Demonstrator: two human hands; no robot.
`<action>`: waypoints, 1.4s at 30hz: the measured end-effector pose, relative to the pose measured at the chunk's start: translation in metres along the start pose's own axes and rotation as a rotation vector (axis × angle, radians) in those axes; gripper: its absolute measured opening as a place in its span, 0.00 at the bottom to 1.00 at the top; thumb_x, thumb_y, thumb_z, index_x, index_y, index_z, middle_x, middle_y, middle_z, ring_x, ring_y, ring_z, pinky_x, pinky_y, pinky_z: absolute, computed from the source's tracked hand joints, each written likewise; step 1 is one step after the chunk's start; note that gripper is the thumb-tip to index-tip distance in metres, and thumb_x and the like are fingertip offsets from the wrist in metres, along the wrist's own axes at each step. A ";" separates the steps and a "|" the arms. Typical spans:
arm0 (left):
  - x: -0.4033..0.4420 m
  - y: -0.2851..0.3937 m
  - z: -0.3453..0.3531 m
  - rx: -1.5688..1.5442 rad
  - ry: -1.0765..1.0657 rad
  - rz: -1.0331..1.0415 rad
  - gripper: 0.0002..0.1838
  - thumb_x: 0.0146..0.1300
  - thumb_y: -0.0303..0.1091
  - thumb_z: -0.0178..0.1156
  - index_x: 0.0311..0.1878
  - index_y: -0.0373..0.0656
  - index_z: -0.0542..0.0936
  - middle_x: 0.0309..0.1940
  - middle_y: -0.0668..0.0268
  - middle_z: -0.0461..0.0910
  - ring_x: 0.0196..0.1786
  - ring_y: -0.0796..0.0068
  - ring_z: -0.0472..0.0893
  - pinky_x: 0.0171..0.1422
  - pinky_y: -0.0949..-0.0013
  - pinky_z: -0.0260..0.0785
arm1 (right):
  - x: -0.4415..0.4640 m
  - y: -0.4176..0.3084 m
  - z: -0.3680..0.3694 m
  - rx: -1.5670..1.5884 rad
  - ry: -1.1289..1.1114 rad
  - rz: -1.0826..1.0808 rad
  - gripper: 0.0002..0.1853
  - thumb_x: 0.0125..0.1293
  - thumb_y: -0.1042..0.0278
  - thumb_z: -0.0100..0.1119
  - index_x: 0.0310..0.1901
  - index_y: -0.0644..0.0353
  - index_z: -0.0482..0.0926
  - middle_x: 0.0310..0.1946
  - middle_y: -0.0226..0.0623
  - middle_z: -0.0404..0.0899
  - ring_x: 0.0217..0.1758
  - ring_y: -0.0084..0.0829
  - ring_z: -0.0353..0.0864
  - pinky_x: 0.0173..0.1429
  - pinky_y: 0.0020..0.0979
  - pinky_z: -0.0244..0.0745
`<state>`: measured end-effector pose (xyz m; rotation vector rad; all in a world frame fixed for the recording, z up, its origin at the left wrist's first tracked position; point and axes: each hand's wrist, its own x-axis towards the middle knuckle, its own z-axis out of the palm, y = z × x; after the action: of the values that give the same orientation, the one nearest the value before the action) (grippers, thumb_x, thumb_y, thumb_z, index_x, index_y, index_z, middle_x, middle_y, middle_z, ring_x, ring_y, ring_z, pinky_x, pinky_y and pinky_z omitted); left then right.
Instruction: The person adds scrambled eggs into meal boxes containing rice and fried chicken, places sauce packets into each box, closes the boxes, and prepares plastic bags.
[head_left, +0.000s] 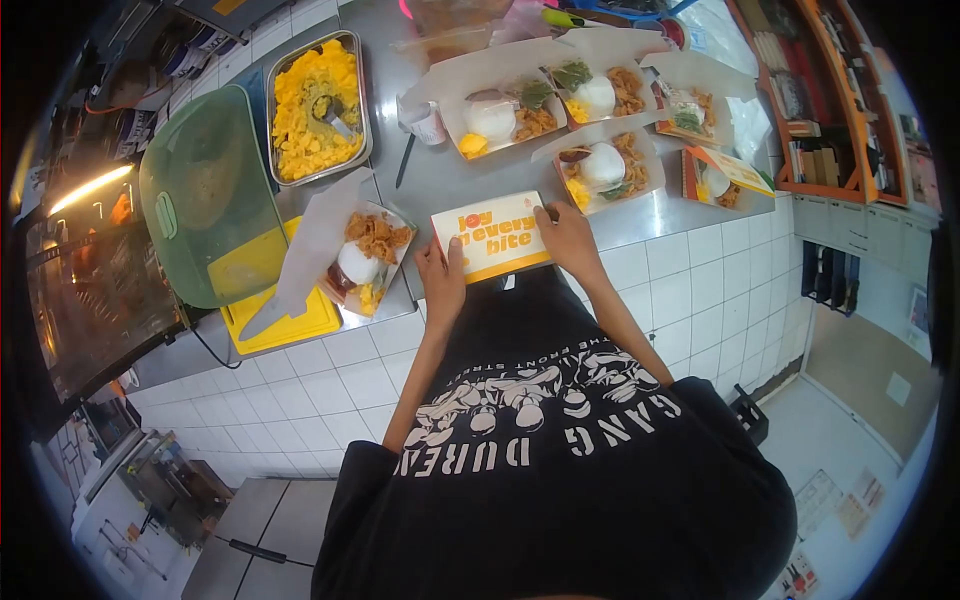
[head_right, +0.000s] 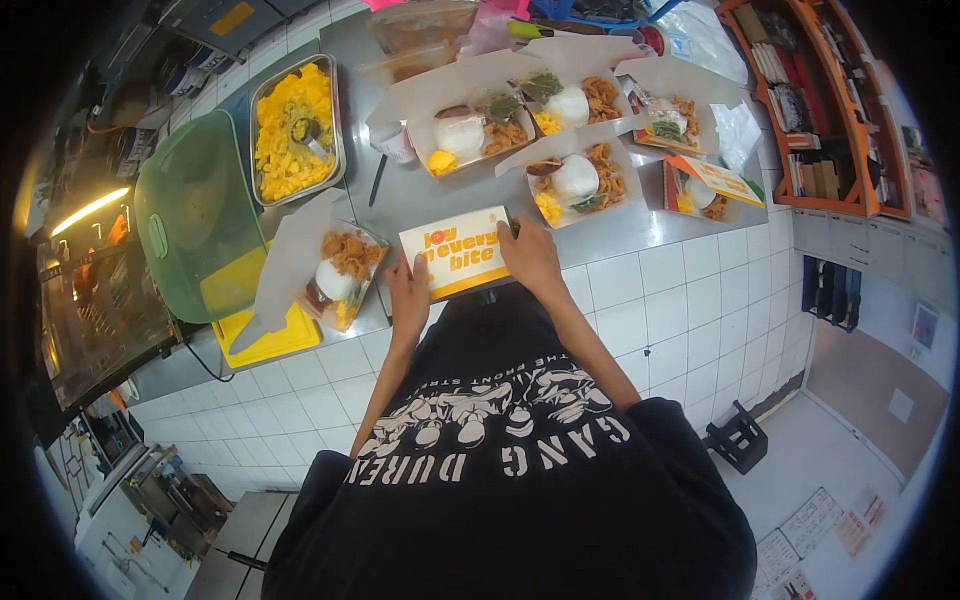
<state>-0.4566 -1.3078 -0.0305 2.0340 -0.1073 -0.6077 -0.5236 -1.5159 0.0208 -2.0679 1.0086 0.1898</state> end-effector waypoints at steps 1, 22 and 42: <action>-0.001 -0.003 0.002 -0.002 0.004 -0.006 0.28 0.76 0.52 0.48 0.63 0.35 0.72 0.58 0.48 0.64 0.58 0.55 0.68 0.65 0.60 0.62 | -0.002 0.000 0.001 -0.006 0.031 0.017 0.22 0.71 0.56 0.53 0.52 0.70 0.77 0.45 0.61 0.81 0.53 0.59 0.79 0.59 0.50 0.71; -0.001 -0.027 0.013 -0.074 0.005 0.086 0.30 0.78 0.49 0.46 0.72 0.37 0.63 0.64 0.49 0.59 0.69 0.53 0.62 0.73 0.58 0.55 | -0.004 0.013 0.022 0.128 0.154 0.037 0.22 0.74 0.54 0.49 0.52 0.67 0.78 0.40 0.59 0.83 0.47 0.59 0.82 0.53 0.48 0.74; -0.005 -0.030 0.015 -0.162 -0.002 0.032 0.28 0.79 0.47 0.43 0.70 0.33 0.64 0.65 0.49 0.59 0.68 0.53 0.63 0.74 0.58 0.55 | -0.007 0.009 0.002 0.175 0.071 0.079 0.30 0.64 0.48 0.62 0.53 0.72 0.79 0.42 0.56 0.83 0.48 0.50 0.84 0.55 0.41 0.76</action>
<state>-0.4730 -1.3028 -0.0593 1.8722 -0.0883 -0.5794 -0.5341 -1.5133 0.0175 -1.8893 1.1106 0.0656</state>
